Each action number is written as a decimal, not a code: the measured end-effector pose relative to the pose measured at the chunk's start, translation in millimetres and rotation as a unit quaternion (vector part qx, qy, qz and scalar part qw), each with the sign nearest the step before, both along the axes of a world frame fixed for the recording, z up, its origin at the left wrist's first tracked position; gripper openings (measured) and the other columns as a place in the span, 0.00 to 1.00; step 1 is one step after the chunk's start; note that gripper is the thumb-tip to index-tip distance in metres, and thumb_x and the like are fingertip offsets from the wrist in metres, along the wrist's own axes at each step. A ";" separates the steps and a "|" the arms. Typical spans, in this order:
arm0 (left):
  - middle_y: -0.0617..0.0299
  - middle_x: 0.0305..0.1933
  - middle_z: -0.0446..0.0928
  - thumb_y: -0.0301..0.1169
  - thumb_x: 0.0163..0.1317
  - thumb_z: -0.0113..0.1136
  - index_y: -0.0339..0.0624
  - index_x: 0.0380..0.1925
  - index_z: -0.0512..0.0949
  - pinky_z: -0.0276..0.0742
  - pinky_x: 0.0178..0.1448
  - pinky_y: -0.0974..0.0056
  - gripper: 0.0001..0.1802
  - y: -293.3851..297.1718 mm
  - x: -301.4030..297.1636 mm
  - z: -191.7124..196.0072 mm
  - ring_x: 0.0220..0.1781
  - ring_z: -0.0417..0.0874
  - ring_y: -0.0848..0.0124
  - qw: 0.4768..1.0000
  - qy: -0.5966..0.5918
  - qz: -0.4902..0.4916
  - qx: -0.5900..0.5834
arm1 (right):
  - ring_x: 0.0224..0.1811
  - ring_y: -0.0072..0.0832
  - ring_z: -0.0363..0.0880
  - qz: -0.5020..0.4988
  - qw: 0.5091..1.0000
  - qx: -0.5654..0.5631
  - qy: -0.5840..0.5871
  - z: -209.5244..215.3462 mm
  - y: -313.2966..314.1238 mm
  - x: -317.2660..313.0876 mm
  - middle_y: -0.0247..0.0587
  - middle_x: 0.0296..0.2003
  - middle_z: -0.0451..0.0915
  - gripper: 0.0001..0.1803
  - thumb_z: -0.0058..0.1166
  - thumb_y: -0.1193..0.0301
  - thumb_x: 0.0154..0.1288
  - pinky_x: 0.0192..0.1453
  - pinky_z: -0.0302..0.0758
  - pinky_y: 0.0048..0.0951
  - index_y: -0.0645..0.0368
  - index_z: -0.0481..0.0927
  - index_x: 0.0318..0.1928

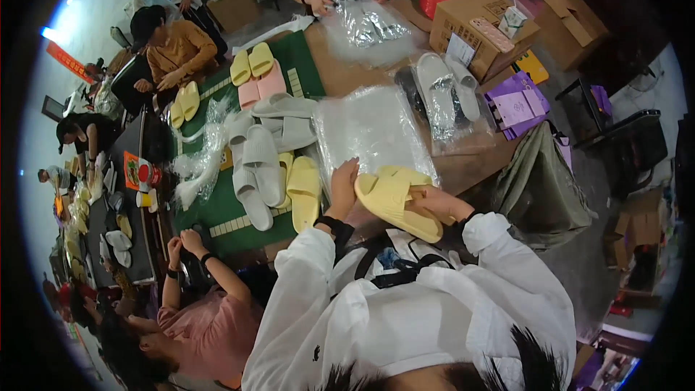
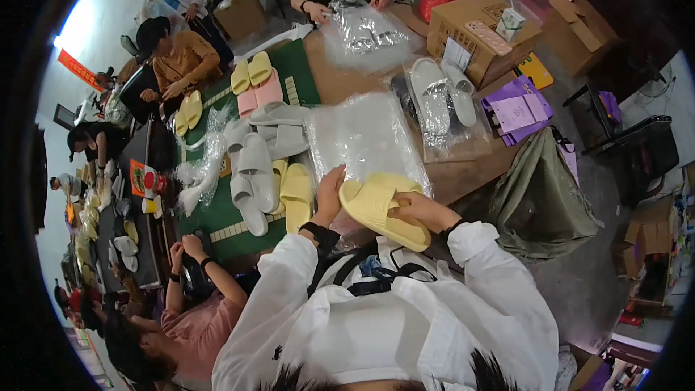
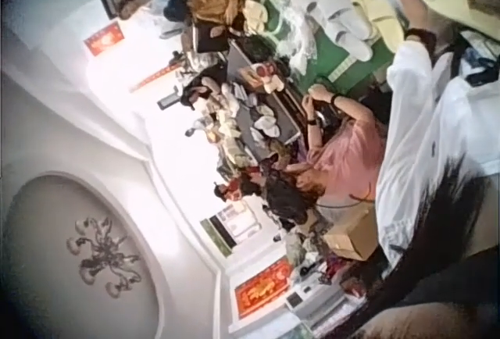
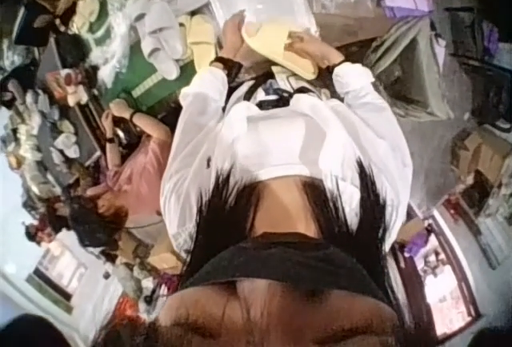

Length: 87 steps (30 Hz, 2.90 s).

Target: Packing several pairs of slippers into individual plastic bags and then placing them into a larger transport bag.

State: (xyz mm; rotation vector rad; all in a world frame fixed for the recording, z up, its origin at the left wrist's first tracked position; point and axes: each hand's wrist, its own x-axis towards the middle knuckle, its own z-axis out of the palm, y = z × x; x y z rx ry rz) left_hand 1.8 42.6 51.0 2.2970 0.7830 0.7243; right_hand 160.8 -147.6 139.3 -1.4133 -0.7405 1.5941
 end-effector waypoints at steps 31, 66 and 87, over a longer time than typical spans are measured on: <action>0.43 0.48 0.71 0.16 0.58 0.45 0.41 0.61 0.45 0.78 0.47 0.61 0.33 -75.2 -19.3 41.6 0.44 0.78 0.57 0.623 -0.004 -0.025 -0.782 | 0.35 0.46 0.76 -0.114 0.762 0.159 -0.617 -41.0 132.8 -3.2 0.48 0.24 0.78 0.17 0.51 0.65 0.51 0.48 0.65 0.47 0.54 0.73 0.43; 0.45 0.50 0.72 0.24 0.63 0.46 0.55 0.66 0.32 0.79 0.46 0.62 0.40 -148.6 80.8 142.3 0.42 0.80 0.60 0.722 -0.018 -0.112 -0.683 | 0.42 0.39 0.76 -0.263 0.856 -0.081 0.439 -91.6 34.3 71.9 0.47 0.41 0.75 0.15 0.38 0.72 0.64 0.46 0.75 0.38 0.60 0.66 0.51; 0.64 0.39 0.75 0.28 0.63 0.45 0.39 0.49 0.71 0.71 0.43 0.72 0.15 -111.5 -36.1 58.2 0.39 0.74 0.76 0.883 -0.083 0.087 -0.454 | 0.46 0.27 0.74 -0.450 0.769 0.191 0.412 -41.4 97.5 265.5 0.43 0.45 0.76 0.13 0.41 0.74 0.63 0.55 0.67 0.34 0.60 0.74 0.46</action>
